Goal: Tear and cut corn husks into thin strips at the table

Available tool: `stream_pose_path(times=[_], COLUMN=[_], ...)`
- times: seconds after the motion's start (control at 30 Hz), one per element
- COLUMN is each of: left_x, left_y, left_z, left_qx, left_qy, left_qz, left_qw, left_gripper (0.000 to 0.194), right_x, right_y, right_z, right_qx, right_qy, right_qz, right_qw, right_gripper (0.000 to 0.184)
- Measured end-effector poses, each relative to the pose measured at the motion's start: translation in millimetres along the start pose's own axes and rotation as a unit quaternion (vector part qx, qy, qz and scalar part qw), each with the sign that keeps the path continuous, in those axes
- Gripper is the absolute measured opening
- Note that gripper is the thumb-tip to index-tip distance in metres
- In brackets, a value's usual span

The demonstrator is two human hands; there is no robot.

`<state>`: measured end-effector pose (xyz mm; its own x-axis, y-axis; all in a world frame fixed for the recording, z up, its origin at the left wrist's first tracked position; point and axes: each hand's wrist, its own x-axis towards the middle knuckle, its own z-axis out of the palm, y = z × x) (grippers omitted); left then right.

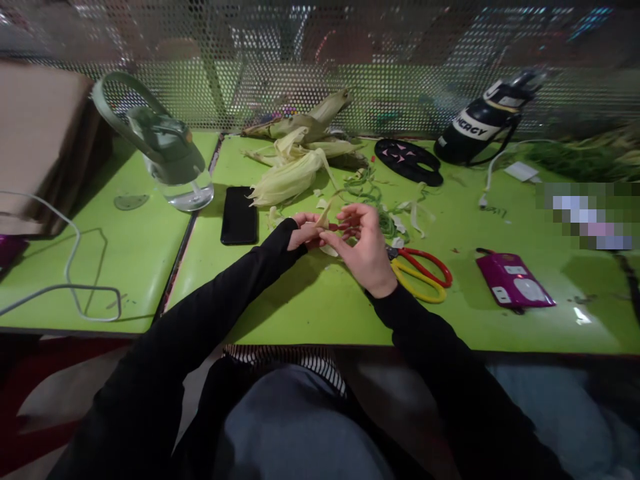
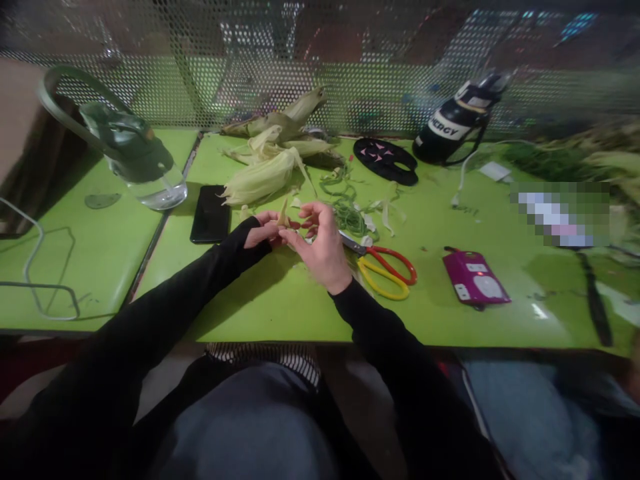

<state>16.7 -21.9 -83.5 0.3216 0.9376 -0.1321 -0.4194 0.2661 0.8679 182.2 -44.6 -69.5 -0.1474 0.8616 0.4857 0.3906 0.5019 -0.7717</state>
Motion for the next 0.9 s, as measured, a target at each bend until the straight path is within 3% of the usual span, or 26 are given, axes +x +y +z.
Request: stream_pose_path(times=[0.1,0.23,0.4,0.57,0.7,0.9], left_x=[-1.2,-4.6,-5.0,-3.7,-3.6,-4.8], left_y=[0.1,2.5,2.9,5.2,6.7,6.3], left_z=[1.8,8.0,2.9,-3.5,-4.5,-5.6], left_qx=[-0.014,-0.069,-0.071,-0.033,-0.037,-0.024], left_qy=[-0.002,0.037,-0.012,-0.003,-0.016,-0.017], left_qz=[0.009,-0.022,-0.036,-0.096,-0.132,-0.112], left_qw=[1.0,0.997,0.997,0.995,0.99,0.993], left_gripper=[0.012,0.016,0.021,0.019,0.018,0.022], right_x=[-0.1,-2.4,-2.7,-3.4,-2.9,-1.8], right_y=[-1.2,-3.9,-4.6,-2.9,-3.5,-8.5], right_z=[0.8,-1.4,-4.8,-6.4,-9.5,-12.9], right_qx=[-0.027,-0.076,-0.071,-0.026,-0.034,-0.04], right_qy=[-0.01,0.006,-0.008,-0.021,-0.007,-0.052], right_qz=[-0.005,-0.081,-0.093,-0.037,-0.045,-0.056], right_qw=[1.0,0.994,0.993,0.999,0.998,0.996], right_gripper=[0.031,0.013,0.009,0.011,0.011,0.01])
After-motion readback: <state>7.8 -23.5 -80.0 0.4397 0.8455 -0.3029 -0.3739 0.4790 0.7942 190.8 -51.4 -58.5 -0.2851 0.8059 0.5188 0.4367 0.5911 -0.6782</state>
